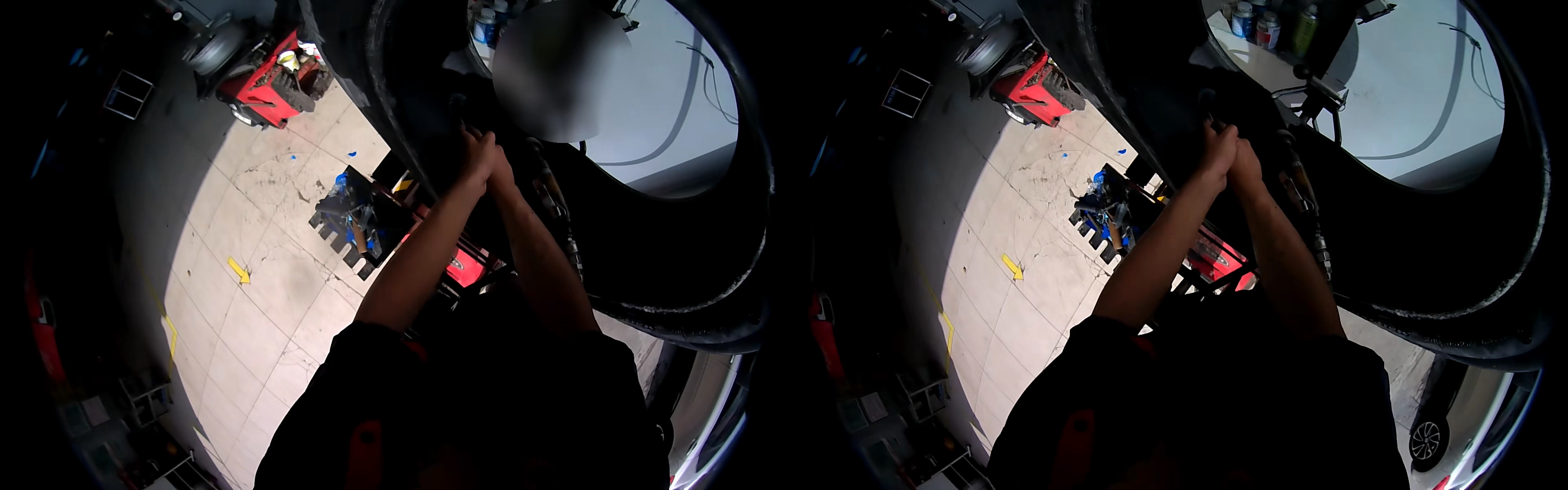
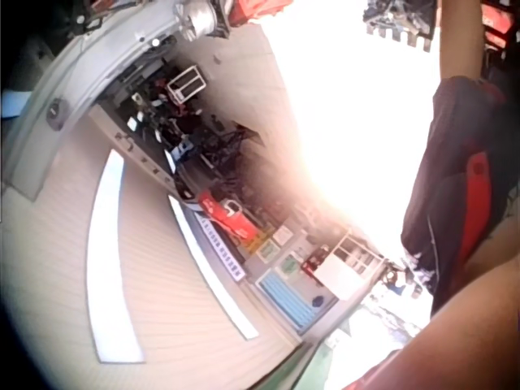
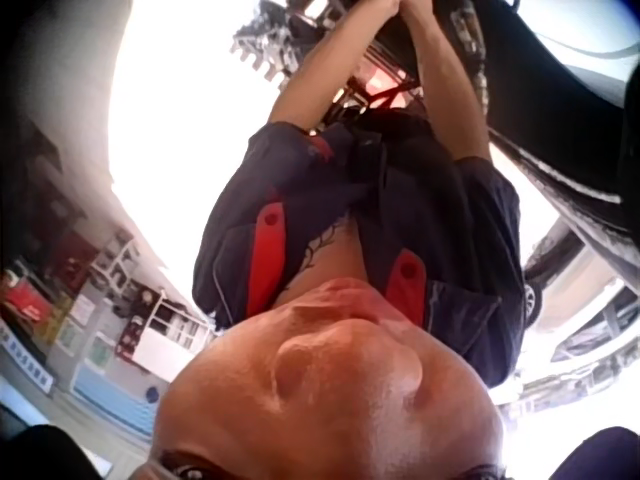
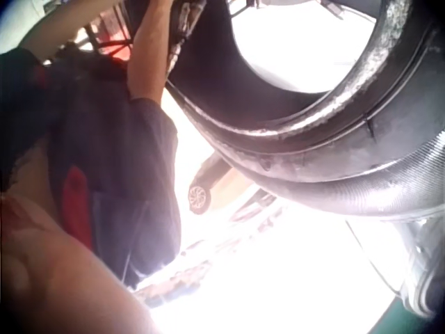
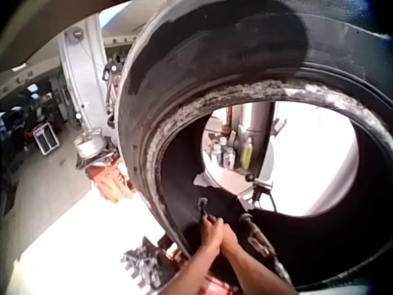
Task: The person works on a car tire mounted on a tire changer. They insert a small metal piece into the tire bead, then use a pneumatic drill to grind or cut the tire bead area. The person continues to work on the tire with the drill, focusing on the bead area.
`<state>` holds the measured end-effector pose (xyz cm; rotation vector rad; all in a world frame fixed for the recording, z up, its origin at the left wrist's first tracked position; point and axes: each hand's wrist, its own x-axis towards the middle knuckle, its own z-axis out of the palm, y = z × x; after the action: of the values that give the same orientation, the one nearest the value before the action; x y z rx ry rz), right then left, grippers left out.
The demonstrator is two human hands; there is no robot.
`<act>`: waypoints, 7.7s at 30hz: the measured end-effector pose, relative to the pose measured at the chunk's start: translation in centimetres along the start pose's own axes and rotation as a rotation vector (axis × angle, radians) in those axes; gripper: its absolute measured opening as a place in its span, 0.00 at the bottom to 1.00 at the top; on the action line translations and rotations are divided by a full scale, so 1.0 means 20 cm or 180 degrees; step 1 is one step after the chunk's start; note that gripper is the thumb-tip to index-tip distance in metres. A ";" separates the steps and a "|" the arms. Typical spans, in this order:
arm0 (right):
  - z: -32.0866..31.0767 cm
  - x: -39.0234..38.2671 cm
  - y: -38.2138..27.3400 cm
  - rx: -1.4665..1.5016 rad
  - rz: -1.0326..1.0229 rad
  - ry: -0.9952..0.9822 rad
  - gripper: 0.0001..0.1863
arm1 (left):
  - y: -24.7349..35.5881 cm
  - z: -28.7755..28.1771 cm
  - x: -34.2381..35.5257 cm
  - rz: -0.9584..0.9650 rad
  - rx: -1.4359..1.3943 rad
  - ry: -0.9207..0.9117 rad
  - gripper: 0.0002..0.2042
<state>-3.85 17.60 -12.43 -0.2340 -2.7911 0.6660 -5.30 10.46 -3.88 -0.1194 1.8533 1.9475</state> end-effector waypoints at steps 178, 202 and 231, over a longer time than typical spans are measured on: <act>-0.65 0.10 -0.30 -0.0105 0.1201 -0.1183 0.15 | -0.07 0.05 0.61 -0.0436 -0.1236 0.0869 0.15; -0.10 0.49 0.07 0.6133 0.2474 -0.2144 0.23 | 0.07 0.00 0.54 -0.0036 0.1209 0.1020 0.22; -0.07 0.51 0.04 0.5766 0.3170 -0.0781 0.16 | 0.18 -0.06 0.37 0.0973 0.2269 0.0320 0.14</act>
<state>-13.15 21.03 -9.46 -1.0362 -0.9636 2.9516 -13.62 11.24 -3.44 0.3075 2.6357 1.3436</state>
